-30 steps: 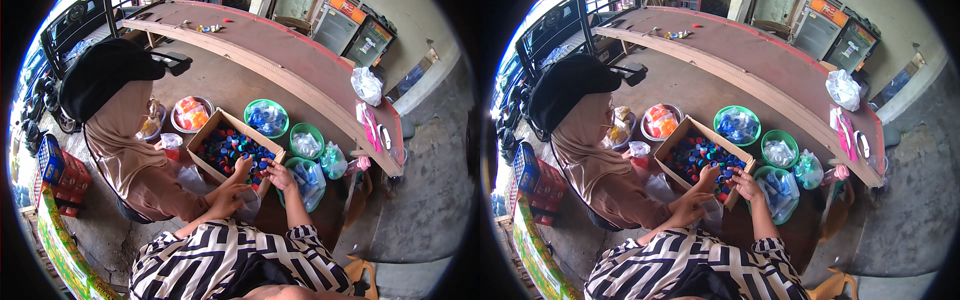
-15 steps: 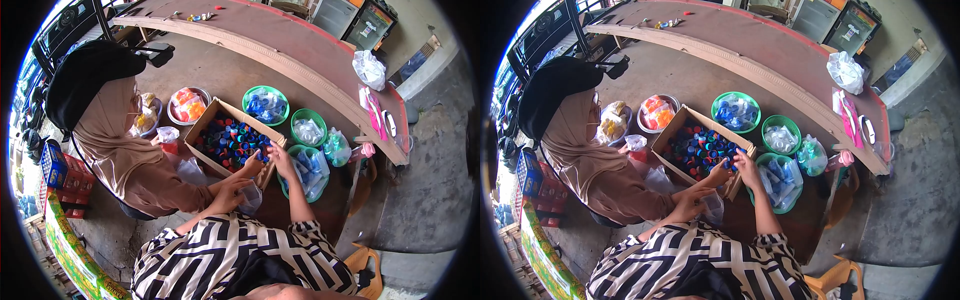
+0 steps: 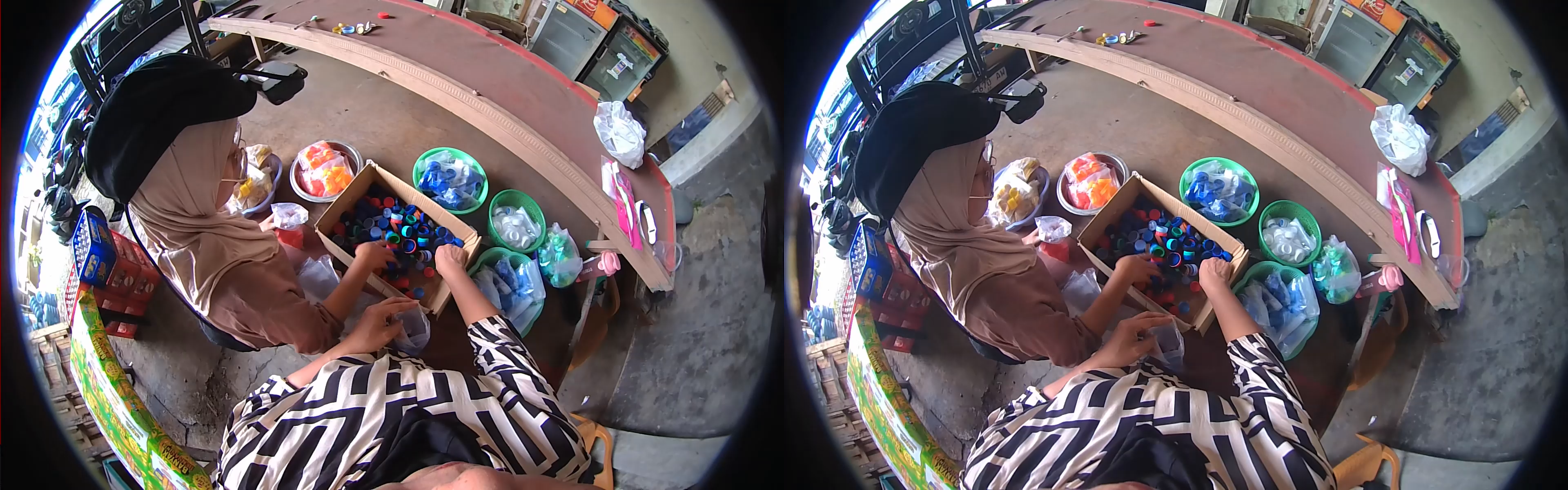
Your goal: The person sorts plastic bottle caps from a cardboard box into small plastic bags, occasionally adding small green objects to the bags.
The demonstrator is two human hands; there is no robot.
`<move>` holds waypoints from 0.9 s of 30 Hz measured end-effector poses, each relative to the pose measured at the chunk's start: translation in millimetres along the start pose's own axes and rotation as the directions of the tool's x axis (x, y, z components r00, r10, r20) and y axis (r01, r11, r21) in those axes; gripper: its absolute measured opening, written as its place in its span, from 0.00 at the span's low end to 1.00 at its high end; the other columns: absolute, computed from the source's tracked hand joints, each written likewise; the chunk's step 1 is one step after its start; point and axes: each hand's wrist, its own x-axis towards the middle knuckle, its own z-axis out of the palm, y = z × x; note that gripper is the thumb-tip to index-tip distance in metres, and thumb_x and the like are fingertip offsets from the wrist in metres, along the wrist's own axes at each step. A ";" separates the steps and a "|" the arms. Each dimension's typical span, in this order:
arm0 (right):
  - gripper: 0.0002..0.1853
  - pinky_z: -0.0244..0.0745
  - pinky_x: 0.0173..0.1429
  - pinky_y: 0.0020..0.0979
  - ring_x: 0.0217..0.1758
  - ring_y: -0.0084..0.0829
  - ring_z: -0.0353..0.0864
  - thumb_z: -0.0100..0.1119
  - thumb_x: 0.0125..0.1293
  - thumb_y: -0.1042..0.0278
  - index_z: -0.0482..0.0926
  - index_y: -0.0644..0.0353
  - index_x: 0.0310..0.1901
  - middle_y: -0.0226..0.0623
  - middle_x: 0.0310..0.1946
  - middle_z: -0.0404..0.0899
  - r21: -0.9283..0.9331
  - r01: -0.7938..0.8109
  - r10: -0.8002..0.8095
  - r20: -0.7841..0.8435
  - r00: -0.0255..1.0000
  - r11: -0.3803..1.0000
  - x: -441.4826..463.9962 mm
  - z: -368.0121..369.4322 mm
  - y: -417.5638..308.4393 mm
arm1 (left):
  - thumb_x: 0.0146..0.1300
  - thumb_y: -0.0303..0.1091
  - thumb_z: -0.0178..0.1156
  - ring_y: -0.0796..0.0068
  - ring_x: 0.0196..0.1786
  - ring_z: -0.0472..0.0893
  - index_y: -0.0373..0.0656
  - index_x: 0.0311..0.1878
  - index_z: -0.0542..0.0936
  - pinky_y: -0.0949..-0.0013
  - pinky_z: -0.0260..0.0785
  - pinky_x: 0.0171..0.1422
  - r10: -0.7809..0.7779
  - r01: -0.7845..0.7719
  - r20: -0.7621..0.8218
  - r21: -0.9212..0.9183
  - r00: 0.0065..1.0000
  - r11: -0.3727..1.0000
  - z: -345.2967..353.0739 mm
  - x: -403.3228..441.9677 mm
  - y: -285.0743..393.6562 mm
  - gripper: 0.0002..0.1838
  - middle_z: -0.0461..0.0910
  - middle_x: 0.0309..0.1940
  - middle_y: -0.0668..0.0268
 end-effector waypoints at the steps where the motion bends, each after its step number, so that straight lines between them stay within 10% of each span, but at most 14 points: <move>1: 0.09 0.80 0.44 0.38 0.43 0.37 0.86 0.54 0.60 0.71 0.86 0.56 0.35 0.42 0.38 0.85 0.001 0.003 -0.003 0.001 1.000 1.000 -0.2 -0.8 -0.5 | 0.52 0.15 0.51 0.74 0.35 0.83 0.39 0.59 0.77 0.73 0.74 0.42 0.014 -0.014 -0.008 0.009 1.000 1.000 -0.7 -0.2 -2.7 0.27 0.76 0.57 0.57; 7: 0.09 0.79 0.44 0.43 0.43 0.43 0.84 0.53 0.60 0.71 0.83 0.54 0.37 0.43 0.42 0.81 0.083 0.074 -0.057 -0.193 0.980 0.994 -14.5 -8.2 3.8 | 0.50 0.16 0.51 0.76 0.32 0.82 0.40 0.59 0.77 0.73 0.73 0.40 -0.026 0.026 0.009 0.000 1.000 1.000 0.2 0.9 -1.9 0.29 0.75 0.58 0.57; 11: 0.04 0.77 0.44 0.45 0.42 0.50 0.81 0.56 0.55 0.75 0.76 0.53 0.30 0.44 0.39 0.77 0.454 0.179 -0.125 -0.148 0.981 0.873 -12.3 1.4 2.9 | 0.51 0.17 0.52 0.75 0.34 0.82 0.40 0.59 0.77 0.73 0.73 0.40 -0.045 0.047 0.032 -0.065 0.998 0.997 5.6 2.8 -4.3 0.28 0.76 0.57 0.57; 17: 0.09 0.74 0.49 0.46 0.46 0.51 0.78 0.51 0.54 0.81 0.76 0.55 0.35 0.48 0.40 0.77 0.623 0.078 0.150 -0.305 0.940 0.778 10.7 24.7 11.0 | 0.52 0.17 0.52 0.73 0.37 0.84 0.37 0.60 0.76 0.73 0.75 0.42 -0.040 0.043 0.132 -0.021 0.990 0.999 8.5 6.7 -6.0 0.28 0.75 0.57 0.58; 27: 0.10 0.76 0.52 0.45 0.51 0.48 0.79 0.56 0.57 0.74 0.79 0.56 0.42 0.48 0.45 0.78 0.347 0.023 0.022 -0.126 0.992 0.937 25.6 14.3 6.3 | 0.50 0.17 0.52 0.71 0.36 0.84 0.38 0.58 0.77 0.70 0.74 0.43 -0.034 0.032 0.106 0.018 0.994 0.999 3.5 7.7 5.9 0.28 0.76 0.56 0.56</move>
